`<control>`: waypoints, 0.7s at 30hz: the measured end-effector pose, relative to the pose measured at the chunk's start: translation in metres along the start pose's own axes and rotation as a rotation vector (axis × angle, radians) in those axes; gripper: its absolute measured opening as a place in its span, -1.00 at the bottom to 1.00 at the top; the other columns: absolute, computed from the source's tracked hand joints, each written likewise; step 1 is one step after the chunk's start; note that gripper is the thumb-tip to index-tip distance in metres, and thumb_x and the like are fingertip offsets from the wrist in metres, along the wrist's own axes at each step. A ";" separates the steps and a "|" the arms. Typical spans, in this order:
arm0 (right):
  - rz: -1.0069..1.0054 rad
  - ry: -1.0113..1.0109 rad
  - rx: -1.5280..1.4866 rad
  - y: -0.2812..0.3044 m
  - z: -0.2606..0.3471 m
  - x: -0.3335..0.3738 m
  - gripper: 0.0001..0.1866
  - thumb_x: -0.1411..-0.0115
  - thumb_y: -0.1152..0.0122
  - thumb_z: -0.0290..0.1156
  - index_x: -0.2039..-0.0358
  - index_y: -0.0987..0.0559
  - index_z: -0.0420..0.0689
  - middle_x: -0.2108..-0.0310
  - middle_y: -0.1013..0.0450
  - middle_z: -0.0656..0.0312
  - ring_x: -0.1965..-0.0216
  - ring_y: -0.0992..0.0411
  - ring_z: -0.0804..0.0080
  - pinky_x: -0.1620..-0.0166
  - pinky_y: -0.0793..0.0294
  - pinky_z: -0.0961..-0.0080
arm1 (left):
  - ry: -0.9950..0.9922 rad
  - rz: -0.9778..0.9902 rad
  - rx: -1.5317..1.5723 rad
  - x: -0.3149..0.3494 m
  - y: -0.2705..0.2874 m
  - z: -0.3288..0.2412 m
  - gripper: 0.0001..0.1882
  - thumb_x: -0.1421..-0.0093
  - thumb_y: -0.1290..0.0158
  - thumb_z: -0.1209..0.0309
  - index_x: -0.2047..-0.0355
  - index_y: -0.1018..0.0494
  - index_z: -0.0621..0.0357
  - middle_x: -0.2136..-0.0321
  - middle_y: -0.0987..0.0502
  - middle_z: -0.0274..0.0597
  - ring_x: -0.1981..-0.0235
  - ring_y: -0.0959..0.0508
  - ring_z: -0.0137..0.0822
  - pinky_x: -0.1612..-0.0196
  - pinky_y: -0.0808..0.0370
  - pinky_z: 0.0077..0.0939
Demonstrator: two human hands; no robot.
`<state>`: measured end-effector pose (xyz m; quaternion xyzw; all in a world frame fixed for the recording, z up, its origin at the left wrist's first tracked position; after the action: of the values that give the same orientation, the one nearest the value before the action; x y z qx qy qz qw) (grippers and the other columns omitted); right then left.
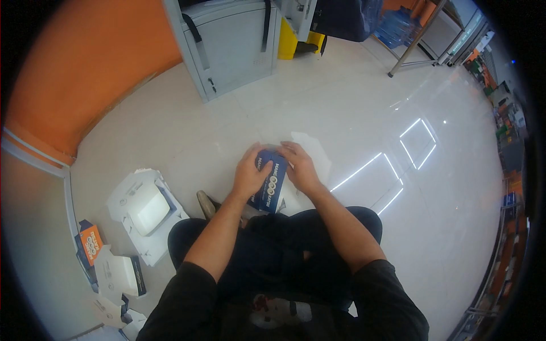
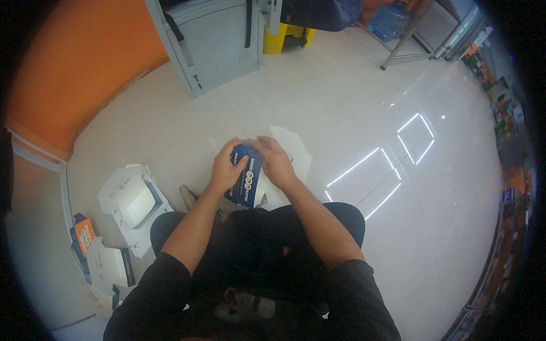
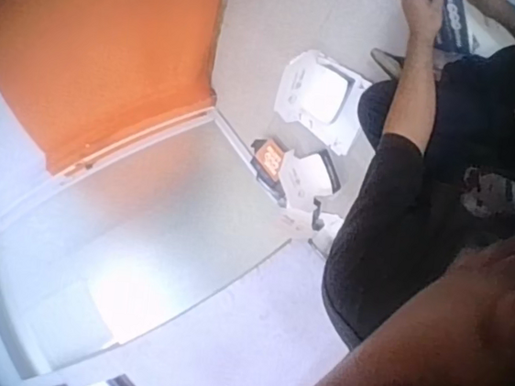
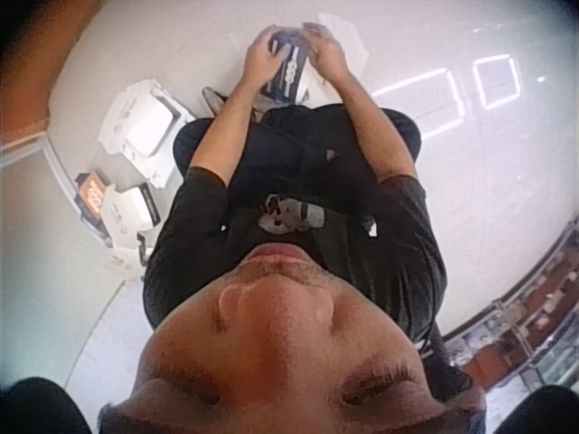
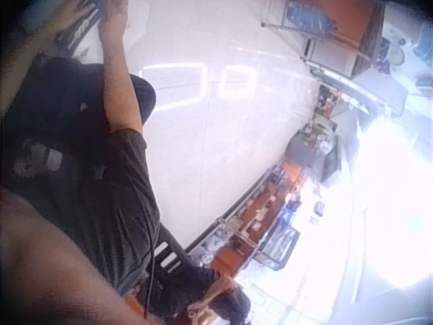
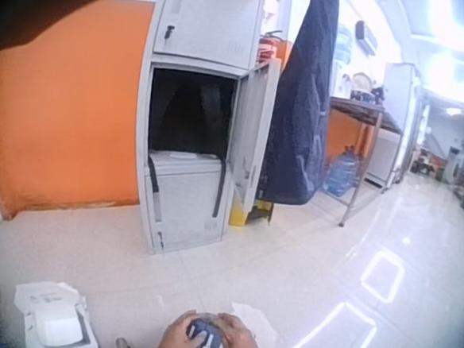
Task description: The person sits on the floor and assembles cardboard food boxes by folding the pre-cut flaps into shape and pressing the edges together.
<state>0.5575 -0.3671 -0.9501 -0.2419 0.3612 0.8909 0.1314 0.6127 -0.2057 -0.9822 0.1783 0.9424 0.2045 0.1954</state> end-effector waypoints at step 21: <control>-0.227 -0.135 0.015 0.032 -0.012 -0.014 -0.54 -0.13 -0.37 -0.60 -0.07 -0.57 -0.13 -0.03 -0.55 -0.01 0.02 -0.55 0.02 -0.02 -0.59 0.28 | 0.030 -0.263 0.136 -0.007 0.008 0.010 -0.45 -0.11 -0.39 0.33 -0.09 -0.50 0.23 -0.23 -0.47 0.14 -0.20 -0.55 -0.03 -0.21 -0.49 -0.22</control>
<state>0.5601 -0.3986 -0.9319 -0.2198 0.3286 0.8818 0.2572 0.6250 -0.1984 -0.9845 0.0633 0.9722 0.1153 0.1940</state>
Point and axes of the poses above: each hand's wrist, its own x-axis away from the middle knuckle, its own y-axis out of the back of the hand, z = x × y, the point moved 5 cm from there along -x, towards the middle knuckle
